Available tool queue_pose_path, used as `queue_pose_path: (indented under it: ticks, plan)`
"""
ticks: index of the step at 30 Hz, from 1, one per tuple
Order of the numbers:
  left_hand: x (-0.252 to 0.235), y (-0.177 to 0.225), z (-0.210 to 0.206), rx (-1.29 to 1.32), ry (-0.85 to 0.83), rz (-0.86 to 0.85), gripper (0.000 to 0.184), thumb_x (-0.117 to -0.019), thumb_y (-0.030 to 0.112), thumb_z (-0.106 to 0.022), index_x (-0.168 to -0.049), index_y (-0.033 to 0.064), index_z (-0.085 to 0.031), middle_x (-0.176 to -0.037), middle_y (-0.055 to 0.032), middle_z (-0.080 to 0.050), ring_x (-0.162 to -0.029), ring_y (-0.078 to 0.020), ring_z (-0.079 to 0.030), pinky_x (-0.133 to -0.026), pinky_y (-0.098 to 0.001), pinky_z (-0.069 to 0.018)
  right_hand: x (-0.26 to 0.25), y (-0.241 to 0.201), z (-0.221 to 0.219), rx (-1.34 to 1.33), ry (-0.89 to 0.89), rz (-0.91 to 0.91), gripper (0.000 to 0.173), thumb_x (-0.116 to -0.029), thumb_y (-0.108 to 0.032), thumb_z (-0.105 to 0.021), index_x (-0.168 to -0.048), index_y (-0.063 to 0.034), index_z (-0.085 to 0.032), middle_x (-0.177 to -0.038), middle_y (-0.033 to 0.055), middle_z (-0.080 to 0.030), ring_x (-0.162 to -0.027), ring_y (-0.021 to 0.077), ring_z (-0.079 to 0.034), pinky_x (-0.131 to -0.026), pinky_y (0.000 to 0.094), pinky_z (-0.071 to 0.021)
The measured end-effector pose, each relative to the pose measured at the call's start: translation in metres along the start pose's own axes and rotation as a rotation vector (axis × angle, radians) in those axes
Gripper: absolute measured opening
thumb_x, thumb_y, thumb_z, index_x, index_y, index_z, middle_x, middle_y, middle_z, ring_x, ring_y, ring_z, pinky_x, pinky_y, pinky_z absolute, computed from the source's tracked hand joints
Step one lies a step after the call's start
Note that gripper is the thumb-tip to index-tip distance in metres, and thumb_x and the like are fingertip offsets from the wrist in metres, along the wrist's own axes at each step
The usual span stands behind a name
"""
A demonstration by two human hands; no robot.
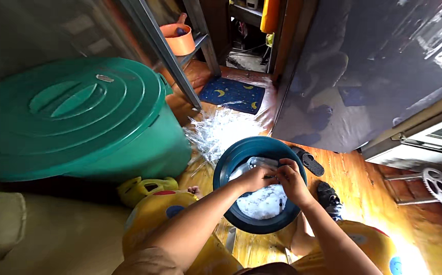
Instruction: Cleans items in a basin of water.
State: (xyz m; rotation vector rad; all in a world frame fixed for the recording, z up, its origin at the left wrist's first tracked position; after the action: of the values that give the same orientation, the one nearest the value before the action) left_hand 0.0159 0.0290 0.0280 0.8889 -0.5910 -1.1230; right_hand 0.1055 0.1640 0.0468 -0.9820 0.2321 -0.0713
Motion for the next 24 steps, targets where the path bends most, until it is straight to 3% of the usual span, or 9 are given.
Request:
queue_pose_path:
  ticks: [6,13,16,18,19,21,24]
  plan:
    - [-0.002,-0.01,0.0,-0.072,-0.059,-0.004,0.029,-0.1062,0.024,-0.057,-0.116,0.0045,-0.077,-0.126,-0.0128,-0.071,-0.131,-0.0258,-0.059,-0.117,-0.0419,-0.0401,-0.002,-0.006,0.007,0.032,0.1,0.058,0.016,-0.0968,-0.007,-0.058,-0.096,0.0016,-0.071,-0.139,0.0235,-0.056,-0.127,0.0262,-0.056,-0.103,0.0344,-0.0503]
    - [-0.003,-0.033,-0.011,-0.162,-0.191,0.137,0.031,-0.1066,0.026,-0.054,-0.116,0.0081,-0.077,-0.128,-0.008,-0.072,-0.132,-0.0245,-0.059,-0.118,-0.0466,-0.0391,-0.005,-0.009,0.025,0.01,0.245,0.061,0.016,-0.098,-0.008,-0.056,-0.094,0.0002,-0.07,-0.135,0.0214,-0.056,-0.126,0.0235,-0.055,-0.101,0.0315,-0.0513]
    - [-0.004,-0.017,-0.006,-0.082,-0.146,0.142,0.03,-0.1015,0.026,-0.065,-0.12,0.0041,-0.074,-0.131,-0.0133,-0.069,-0.132,-0.0284,-0.058,-0.117,-0.0505,-0.0395,-0.004,-0.009,0.02,-0.007,0.177,0.061,0.017,-0.0993,-0.009,-0.056,-0.095,0.0011,-0.069,-0.135,0.0205,-0.057,-0.125,0.0208,-0.057,-0.1,0.0294,-0.0514]
    - [-0.005,0.005,0.005,0.012,-0.054,0.075,0.037,-0.1011,0.027,-0.066,-0.125,-0.0008,-0.07,-0.135,-0.0185,-0.065,-0.132,-0.0281,-0.058,-0.116,-0.0464,-0.0413,-0.002,-0.006,0.011,0.003,0.105,0.053,0.018,-0.0985,-0.01,-0.057,-0.097,0.0016,-0.071,-0.136,0.0219,-0.057,-0.125,0.0232,-0.057,-0.101,0.0322,-0.0513]
    - [-0.007,0.01,0.007,0.034,-0.009,0.0,0.035,-0.1018,0.025,-0.064,-0.12,-0.0027,-0.072,-0.131,-0.0195,-0.067,-0.129,-0.027,-0.06,-0.114,-0.0432,-0.0433,-0.001,-0.004,0.007,0.004,0.091,0.049,0.018,-0.0982,-0.01,-0.058,-0.097,0.0013,-0.071,-0.136,0.0221,-0.057,-0.127,0.0251,-0.056,-0.102,0.0342,-0.0503]
    - [-0.009,0.007,0.008,0.014,-0.011,-0.064,0.033,-0.1049,0.025,-0.059,-0.115,-0.0016,-0.075,-0.126,-0.0176,-0.07,-0.127,-0.0252,-0.062,-0.113,-0.0407,-0.0435,-0.001,-0.003,0.006,-0.004,0.122,0.052,0.016,-0.0978,-0.009,-0.058,-0.096,0.0001,-0.071,-0.134,0.0213,-0.059,-0.125,0.0248,-0.057,-0.101,0.0341,-0.0514]
    - [-0.009,-0.008,0.002,-0.052,-0.126,0.059,0.033,-0.1076,0.028,-0.054,-0.119,0.0045,-0.075,-0.128,-0.0126,-0.07,-0.129,-0.0244,-0.061,-0.116,-0.0452,-0.0412,-0.003,-0.006,0.015,-0.038,0.205,0.079,0.016,-0.0977,-0.007,-0.057,-0.094,0.0006,-0.07,-0.13,0.0198,-0.059,-0.118,0.0196,-0.06,-0.093,0.0275,-0.0552]
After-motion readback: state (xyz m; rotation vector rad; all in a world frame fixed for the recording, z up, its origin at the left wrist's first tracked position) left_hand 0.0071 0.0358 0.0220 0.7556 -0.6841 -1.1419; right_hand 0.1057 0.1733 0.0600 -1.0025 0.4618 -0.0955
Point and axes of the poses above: each hand's wrist, its own x-axis away from the middle knuckle, its own z-axis out of the back of the hand, y = z × x, the point moved 4 cm from there along -x, towards the middle knuckle
